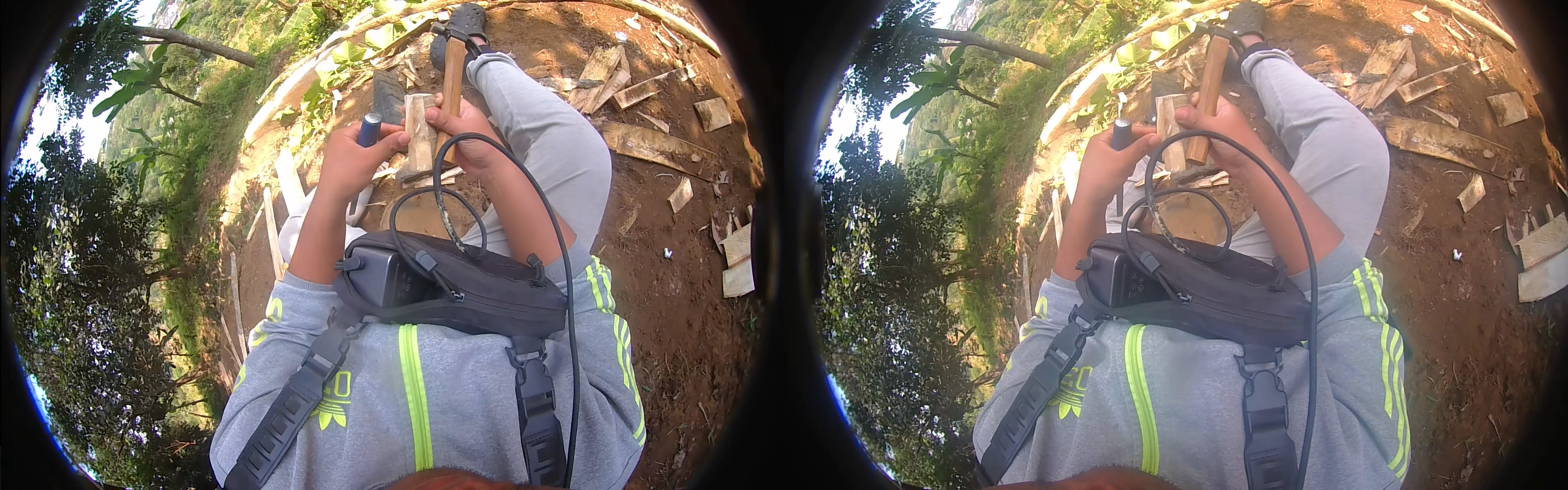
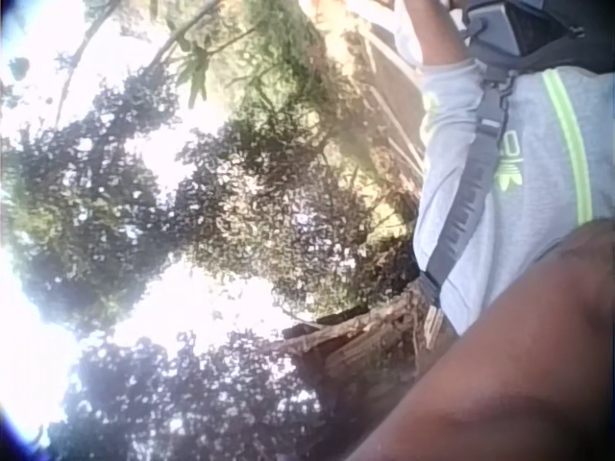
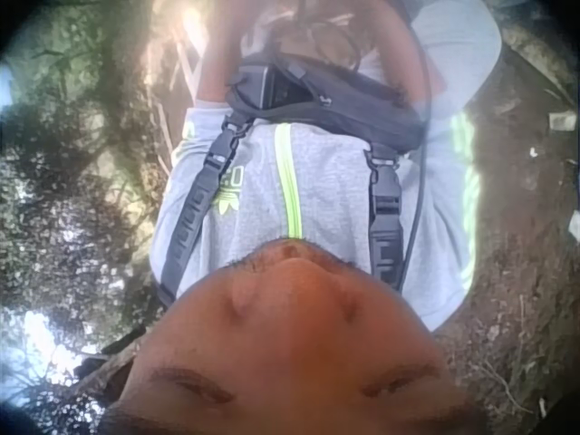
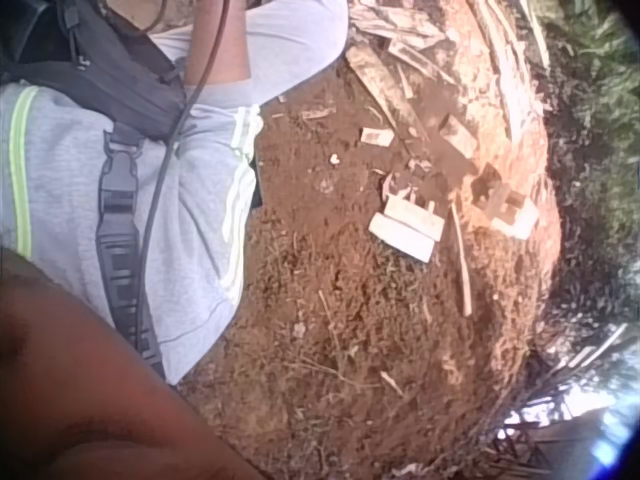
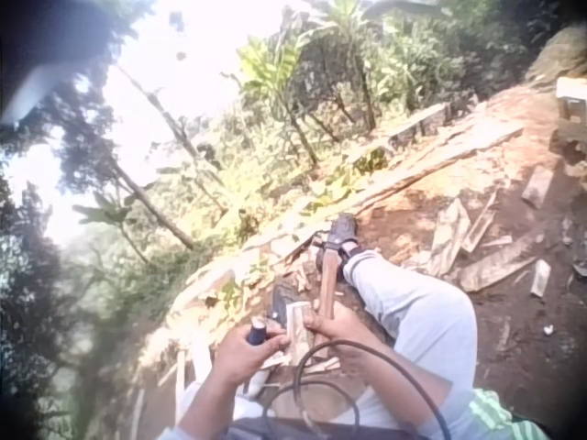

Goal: The person uses a hammer and a chisel to shape a piece of wood while sitting on the ground surrounded by wood scraps.

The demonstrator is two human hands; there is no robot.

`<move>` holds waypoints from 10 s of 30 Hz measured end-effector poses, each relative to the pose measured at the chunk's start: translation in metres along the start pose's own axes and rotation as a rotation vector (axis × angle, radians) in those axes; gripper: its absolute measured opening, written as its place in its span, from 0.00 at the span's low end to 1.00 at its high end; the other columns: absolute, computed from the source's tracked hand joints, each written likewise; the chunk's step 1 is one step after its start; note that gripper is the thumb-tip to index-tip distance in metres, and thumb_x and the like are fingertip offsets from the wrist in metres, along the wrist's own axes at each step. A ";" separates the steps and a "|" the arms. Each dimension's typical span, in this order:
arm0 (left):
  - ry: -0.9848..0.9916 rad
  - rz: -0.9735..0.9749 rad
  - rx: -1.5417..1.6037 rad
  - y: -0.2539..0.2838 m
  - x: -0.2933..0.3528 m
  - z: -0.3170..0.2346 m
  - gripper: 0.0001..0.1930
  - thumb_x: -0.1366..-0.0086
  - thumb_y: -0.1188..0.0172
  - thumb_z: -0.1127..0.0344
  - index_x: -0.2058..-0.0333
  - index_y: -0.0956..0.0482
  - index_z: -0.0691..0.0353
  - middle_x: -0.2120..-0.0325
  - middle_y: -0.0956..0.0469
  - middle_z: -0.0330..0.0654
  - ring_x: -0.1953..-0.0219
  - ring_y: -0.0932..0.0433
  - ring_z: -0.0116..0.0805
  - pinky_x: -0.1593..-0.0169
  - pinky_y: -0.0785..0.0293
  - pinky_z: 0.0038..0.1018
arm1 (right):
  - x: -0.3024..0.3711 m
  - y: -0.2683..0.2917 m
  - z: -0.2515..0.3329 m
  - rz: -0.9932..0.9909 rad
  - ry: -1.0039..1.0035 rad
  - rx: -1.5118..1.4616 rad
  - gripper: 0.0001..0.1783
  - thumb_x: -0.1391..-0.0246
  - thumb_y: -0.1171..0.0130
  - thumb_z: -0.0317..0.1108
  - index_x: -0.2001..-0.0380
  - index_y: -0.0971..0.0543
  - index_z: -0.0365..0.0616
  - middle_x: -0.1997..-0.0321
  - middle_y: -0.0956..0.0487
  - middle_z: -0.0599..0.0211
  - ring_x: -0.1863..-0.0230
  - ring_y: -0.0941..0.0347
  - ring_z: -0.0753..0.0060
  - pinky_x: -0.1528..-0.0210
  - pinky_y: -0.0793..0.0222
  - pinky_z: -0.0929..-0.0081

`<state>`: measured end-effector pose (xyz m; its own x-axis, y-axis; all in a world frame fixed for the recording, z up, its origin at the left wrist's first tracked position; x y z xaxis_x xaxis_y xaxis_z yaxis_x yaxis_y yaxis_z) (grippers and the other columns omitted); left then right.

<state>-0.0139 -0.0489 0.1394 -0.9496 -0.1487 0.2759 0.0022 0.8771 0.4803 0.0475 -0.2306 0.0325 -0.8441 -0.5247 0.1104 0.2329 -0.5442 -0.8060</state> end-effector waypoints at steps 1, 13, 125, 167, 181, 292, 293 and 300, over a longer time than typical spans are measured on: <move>-0.018 0.024 -0.022 0.000 0.000 0.004 0.18 0.39 0.20 0.55 0.59 0.10 0.64 0.69 0.13 0.36 0.67 0.18 0.21 0.61 0.23 0.24 | -0.001 0.003 -0.002 -0.005 -0.002 0.034 0.40 0.48 0.19 0.42 0.41 0.31 0.34 0.48 0.22 0.61 0.48 0.22 0.71 0.44 0.23 0.71; 0.396 0.020 0.366 -0.017 -0.054 0.120 0.13 0.35 0.25 0.57 0.64 0.14 0.62 0.73 0.17 0.34 0.77 0.27 0.22 0.72 0.31 0.25 | -0.016 0.028 0.008 -0.177 0.125 0.393 0.30 0.40 0.25 0.46 0.49 0.29 0.39 0.41 0.16 0.53 0.53 0.24 0.75 0.46 0.26 0.74; -0.113 -0.065 0.456 0.028 -0.036 0.161 0.12 0.31 0.31 0.59 0.55 0.20 0.58 0.56 0.12 0.42 0.51 0.16 0.31 0.47 0.22 0.30 | 0.110 0.039 0.000 -0.347 -0.360 0.642 0.17 0.29 0.41 0.38 0.46 0.23 0.35 0.57 0.15 0.58 0.62 0.18 0.74 0.60 0.23 0.79; -0.157 -0.231 0.178 0.001 -0.058 0.166 0.18 0.40 0.23 0.47 0.68 0.13 0.57 0.76 0.15 0.38 0.71 0.19 0.32 0.62 0.23 0.31 | 0.077 -0.051 0.040 -0.324 -0.397 1.189 0.12 0.26 0.42 0.41 0.54 0.24 0.44 0.77 0.32 0.80 0.80 0.37 0.88 0.81 0.44 0.84; -0.318 -0.327 0.107 -0.010 -0.076 0.197 0.27 0.41 0.27 0.36 0.72 0.15 0.58 0.77 0.17 0.48 0.72 0.18 0.52 0.64 0.24 0.43 | 0.033 -0.205 0.042 0.049 -0.318 2.444 0.13 0.30 0.43 0.44 0.57 0.20 0.45 0.67 0.17 0.46 0.61 0.19 0.36 0.59 0.26 0.47; -0.401 -0.276 0.352 0.008 0.042 0.026 0.18 0.22 0.40 0.57 0.59 0.16 0.71 0.55 0.12 0.55 0.51 0.13 0.41 0.45 0.18 0.35 | 0.035 0.021 0.012 -0.515 0.227 0.526 0.35 0.48 0.18 0.48 0.52 0.30 0.39 0.73 0.25 0.72 0.81 0.29 0.83 0.82 0.33 0.81; -0.389 -0.269 0.450 0.012 0.035 0.028 0.19 0.21 0.42 0.56 0.60 0.17 0.72 0.55 0.13 0.56 0.51 0.13 0.42 0.45 0.17 0.35 | 0.036 0.020 0.012 -0.511 0.226 0.530 0.33 0.47 0.19 0.46 0.54 0.31 0.41 0.75 0.26 0.74 0.81 0.29 0.84 0.81 0.34 0.82; -0.085 -0.123 0.694 0.063 -0.024 0.035 0.20 0.20 0.46 0.51 0.61 0.20 0.64 0.57 0.13 0.57 0.57 0.11 0.46 0.51 0.11 0.38 | 0.036 0.027 0.011 -0.342 0.223 0.341 0.23 0.39 0.25 0.40 0.58 0.32 0.47 0.77 0.26 0.76 0.83 0.32 0.85 0.82 0.33 0.81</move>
<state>-0.0018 0.0263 0.1340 -0.9514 -0.2541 0.1738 -0.2800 0.9490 -0.1452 0.0291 -0.2712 0.0213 -0.9728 -0.1484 0.1780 0.0387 -0.8613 -0.5067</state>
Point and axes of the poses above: each hand's wrist, its own x-axis away from the middle knuckle, its own y-axis out of the back of the hand, z = x × y, the point moved 1 cm from there along -x, towards the middle knuckle
